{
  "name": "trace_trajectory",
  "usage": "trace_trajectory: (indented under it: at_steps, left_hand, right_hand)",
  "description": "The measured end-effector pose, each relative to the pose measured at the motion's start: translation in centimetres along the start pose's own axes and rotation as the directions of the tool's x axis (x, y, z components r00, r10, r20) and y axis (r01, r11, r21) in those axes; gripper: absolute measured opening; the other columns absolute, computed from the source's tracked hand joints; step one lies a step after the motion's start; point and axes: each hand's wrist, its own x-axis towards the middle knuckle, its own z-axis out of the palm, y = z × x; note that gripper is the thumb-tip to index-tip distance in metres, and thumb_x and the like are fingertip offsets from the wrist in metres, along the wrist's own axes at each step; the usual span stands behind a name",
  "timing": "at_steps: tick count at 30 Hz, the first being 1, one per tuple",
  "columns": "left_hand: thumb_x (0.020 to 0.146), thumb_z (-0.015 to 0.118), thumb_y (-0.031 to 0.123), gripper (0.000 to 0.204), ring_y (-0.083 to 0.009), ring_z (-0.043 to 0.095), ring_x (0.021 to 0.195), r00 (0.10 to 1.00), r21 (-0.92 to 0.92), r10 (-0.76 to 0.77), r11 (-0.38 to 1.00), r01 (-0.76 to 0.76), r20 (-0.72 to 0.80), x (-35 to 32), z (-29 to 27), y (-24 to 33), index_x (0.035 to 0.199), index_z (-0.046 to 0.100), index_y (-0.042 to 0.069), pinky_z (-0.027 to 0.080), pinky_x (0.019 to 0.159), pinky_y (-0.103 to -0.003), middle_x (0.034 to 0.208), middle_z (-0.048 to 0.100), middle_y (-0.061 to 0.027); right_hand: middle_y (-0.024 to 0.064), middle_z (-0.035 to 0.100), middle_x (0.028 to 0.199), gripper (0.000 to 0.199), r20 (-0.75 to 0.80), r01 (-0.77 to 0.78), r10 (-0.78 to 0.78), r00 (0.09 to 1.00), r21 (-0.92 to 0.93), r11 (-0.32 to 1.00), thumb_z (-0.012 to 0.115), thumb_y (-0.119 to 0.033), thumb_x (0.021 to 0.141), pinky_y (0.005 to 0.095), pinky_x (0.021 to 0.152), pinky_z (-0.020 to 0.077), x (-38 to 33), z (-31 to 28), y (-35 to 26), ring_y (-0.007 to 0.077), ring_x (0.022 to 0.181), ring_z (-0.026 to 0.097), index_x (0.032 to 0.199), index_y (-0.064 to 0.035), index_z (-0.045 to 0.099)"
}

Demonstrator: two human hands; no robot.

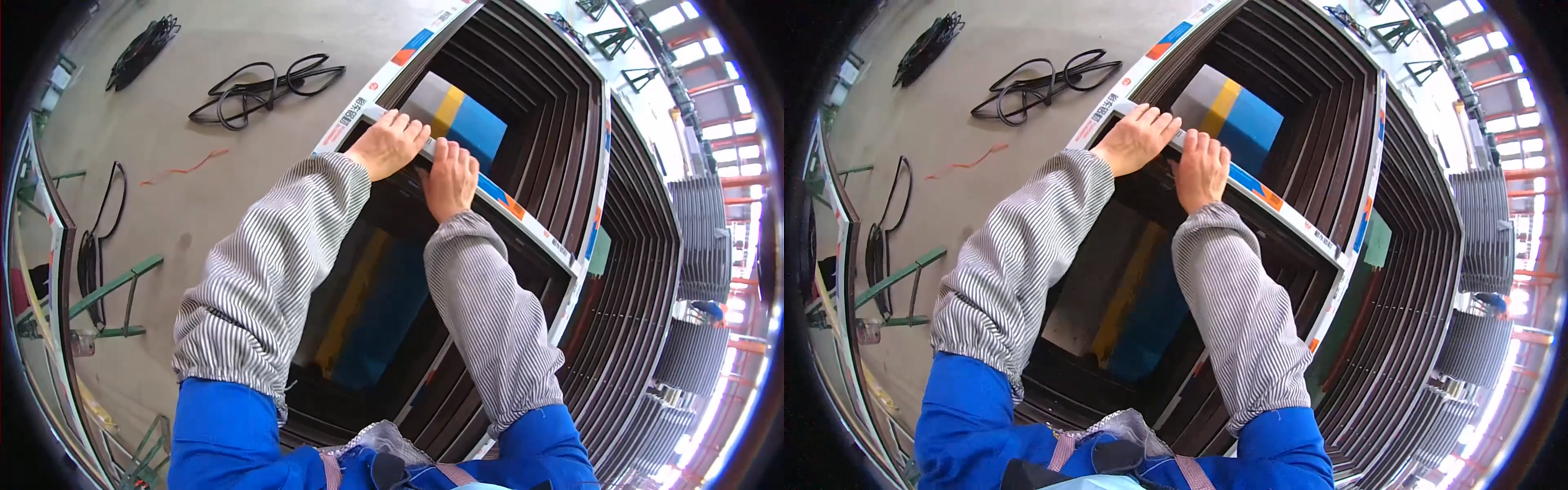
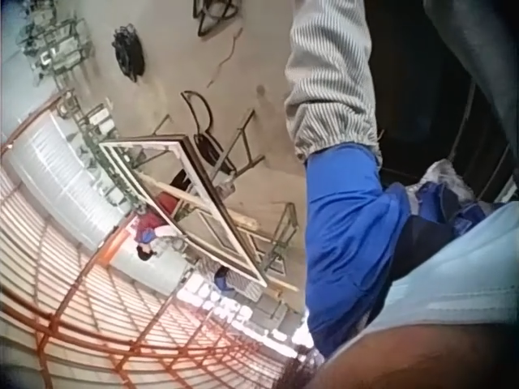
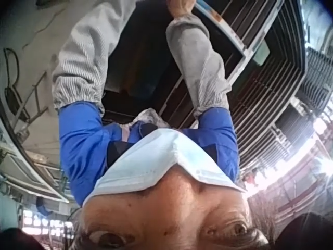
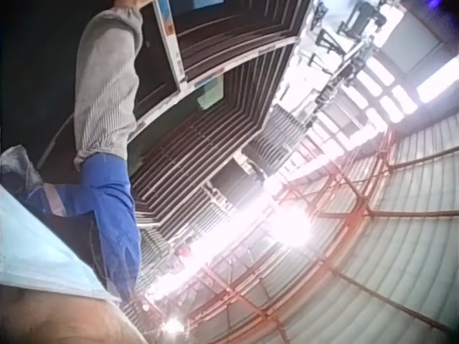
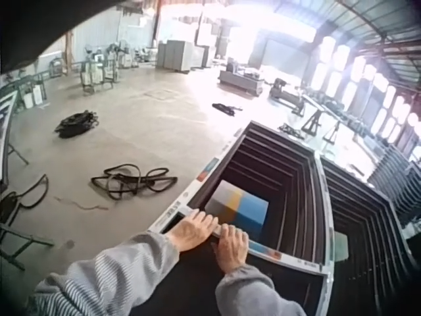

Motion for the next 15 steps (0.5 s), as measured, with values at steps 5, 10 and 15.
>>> trace_trajectory:
  at_steps: [5,10,15]
  left_hand:
    - [0.086,0.058,0.019,0.011,-0.0159,0.062,0.085,0.992,-0.017,0.017,1.0,-0.019,-0.121,1.1,0.5,-1.2,0.093,0.059,0.011,0.048,0.076,-0.029,0.086,0.061,-0.0005]
    - [0.087,0.056,0.02,0.02,-0.0184,0.062,0.095,0.989,-0.069,0.013,0.997,-0.023,-0.144,0.1,0.0,-1.0,0.105,0.06,0.01,0.046,0.087,-0.033,0.093,0.063,-0.0022]
    - [0.087,0.056,0.019,0.021,-0.0205,0.063,0.089,0.997,0.004,-0.048,0.999,0.048,-0.053,-0.8,0.4,-3.2,0.105,0.06,0.009,0.049,0.081,-0.035,0.091,0.063,-0.0027]
  right_hand:
    - [0.0074,0.057,0.1,0.049,-0.06,-0.055,0.059,0.996,0.057,0.997,0.078,-0.02,0.072,0.04,0.083,0.0423,1.0,-0.4,0.1,0.027,0.096,0.056,0.112,-0.0075,0.054]
    - [0.008,0.057,0.103,0.055,0.052,-0.116,0.114,0.992,0.041,0.992,0.081,-0.025,0.069,0.0398,0.084,0.0427,0.6,0.2,-0.5,0.0269,0.099,0.056,0.113,-0.0078,0.053]
    - [0.0085,0.057,0.102,0.055,-0.036,-0.022,0.023,0.999,0.042,0.999,0.08,-0.028,0.07,0.0395,0.084,0.0431,2.1,0.8,-2.2,0.0266,0.096,0.056,0.112,-0.0057,0.053]
